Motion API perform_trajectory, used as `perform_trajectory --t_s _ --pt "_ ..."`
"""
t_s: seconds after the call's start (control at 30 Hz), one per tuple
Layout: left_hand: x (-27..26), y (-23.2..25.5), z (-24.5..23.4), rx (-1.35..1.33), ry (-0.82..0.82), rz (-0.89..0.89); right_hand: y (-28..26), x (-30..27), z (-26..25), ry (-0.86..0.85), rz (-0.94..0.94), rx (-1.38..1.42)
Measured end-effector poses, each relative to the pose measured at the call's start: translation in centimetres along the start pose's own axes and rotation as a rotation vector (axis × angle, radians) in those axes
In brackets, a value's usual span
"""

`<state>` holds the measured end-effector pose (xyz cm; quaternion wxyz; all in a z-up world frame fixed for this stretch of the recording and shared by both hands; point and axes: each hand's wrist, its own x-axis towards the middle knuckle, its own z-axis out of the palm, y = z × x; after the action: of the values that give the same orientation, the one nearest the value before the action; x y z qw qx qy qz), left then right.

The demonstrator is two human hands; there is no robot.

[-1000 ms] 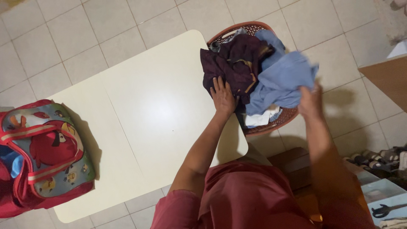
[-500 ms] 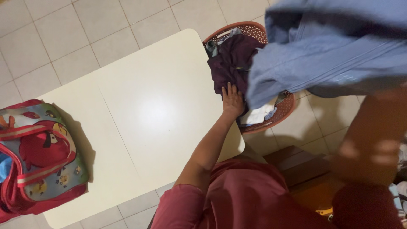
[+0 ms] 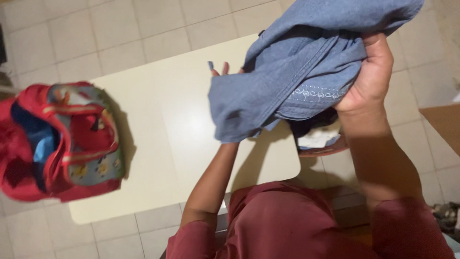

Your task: The person takes a shirt from a basket, folds it, rolls it into a cylinder, and places it inside a red bag.

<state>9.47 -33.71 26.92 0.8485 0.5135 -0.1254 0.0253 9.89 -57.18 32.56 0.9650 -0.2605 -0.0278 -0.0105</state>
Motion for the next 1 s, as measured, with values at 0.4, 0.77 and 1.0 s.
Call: perform_trajectory --t_s 0.4,0.77,1.0 --pt "-11.3 -2.6 -23.3 -0.108 0.448 -0.262 22.2 0.8 -11.0 0.325 0.442 -0.296" --pt "-20.7 -10.1 -33.4 0.967 0.577 -0.434 33.0 -4.7 -26.4 0.338 0.335 -1.789" --pt "-10.1 -9.4 -40.1 1.753 0.357 0.010 34.7 -1.4 -25.3 0.696 0.493 -1.332"
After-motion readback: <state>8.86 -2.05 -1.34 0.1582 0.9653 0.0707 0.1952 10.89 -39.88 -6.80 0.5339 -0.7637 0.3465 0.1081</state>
